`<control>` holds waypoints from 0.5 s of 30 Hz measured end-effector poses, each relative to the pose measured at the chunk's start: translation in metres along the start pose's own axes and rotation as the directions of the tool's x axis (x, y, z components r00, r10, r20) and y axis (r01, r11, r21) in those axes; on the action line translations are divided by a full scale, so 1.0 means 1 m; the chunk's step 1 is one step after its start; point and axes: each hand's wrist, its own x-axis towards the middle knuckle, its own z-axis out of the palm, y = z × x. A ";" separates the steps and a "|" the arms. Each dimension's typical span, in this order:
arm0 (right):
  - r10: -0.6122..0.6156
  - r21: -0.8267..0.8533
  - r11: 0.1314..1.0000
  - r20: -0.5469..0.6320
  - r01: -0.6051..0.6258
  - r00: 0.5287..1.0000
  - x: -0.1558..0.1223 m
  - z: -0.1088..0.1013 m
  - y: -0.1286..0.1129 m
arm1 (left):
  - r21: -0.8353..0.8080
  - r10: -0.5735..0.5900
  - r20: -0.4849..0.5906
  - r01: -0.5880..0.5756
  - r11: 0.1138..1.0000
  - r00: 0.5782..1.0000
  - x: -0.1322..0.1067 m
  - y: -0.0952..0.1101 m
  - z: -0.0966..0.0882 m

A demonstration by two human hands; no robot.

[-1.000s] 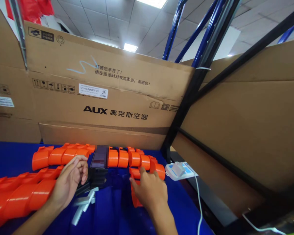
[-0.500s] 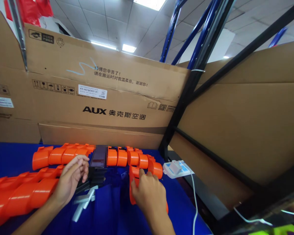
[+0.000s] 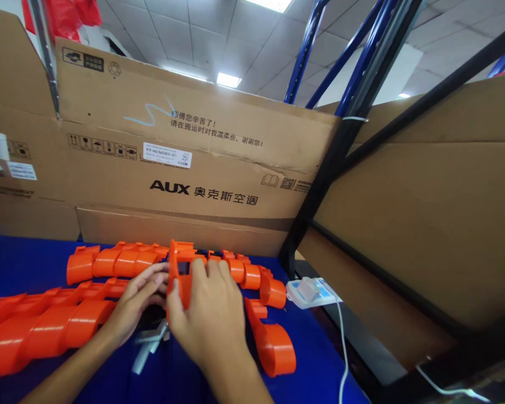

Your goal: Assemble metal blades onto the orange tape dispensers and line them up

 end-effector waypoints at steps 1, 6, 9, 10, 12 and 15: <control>-0.043 0.048 0.998 0.010 0.042 0.999 0.004 0.006 -0.006 | -0.049 -0.032 -0.046 0.030 0.998 0.998 0.000 0.000 0.000; -0.142 0.393 0.912 0.039 0.115 0.989 0.019 0.027 -0.010 | -0.272 -0.126 -0.140 0.084 0.958 0.982 0.002 0.005 0.003; -0.104 0.570 0.821 0.072 0.044 0.992 0.027 0.034 0.009 | -0.342 -0.152 -0.159 0.090 0.935 0.975 0.004 0.012 0.000; -0.072 0.553 0.833 0.091 0.010 0.993 0.028 0.038 0.015 | -0.365 -0.167 -0.167 0.096 0.926 0.972 0.004 0.014 -0.002; -0.136 0.468 0.883 0.212 0.022 0.968 0.027 0.045 0.026 | -0.405 -0.181 -0.174 0.097 0.909 0.968 0.002 0.015 -0.007; -0.306 0.404 0.905 0.396 0.136 0.866 0.021 0.057 0.028 | -0.463 -0.153 -0.138 0.073 0.883 0.979 -0.001 0.015 -0.013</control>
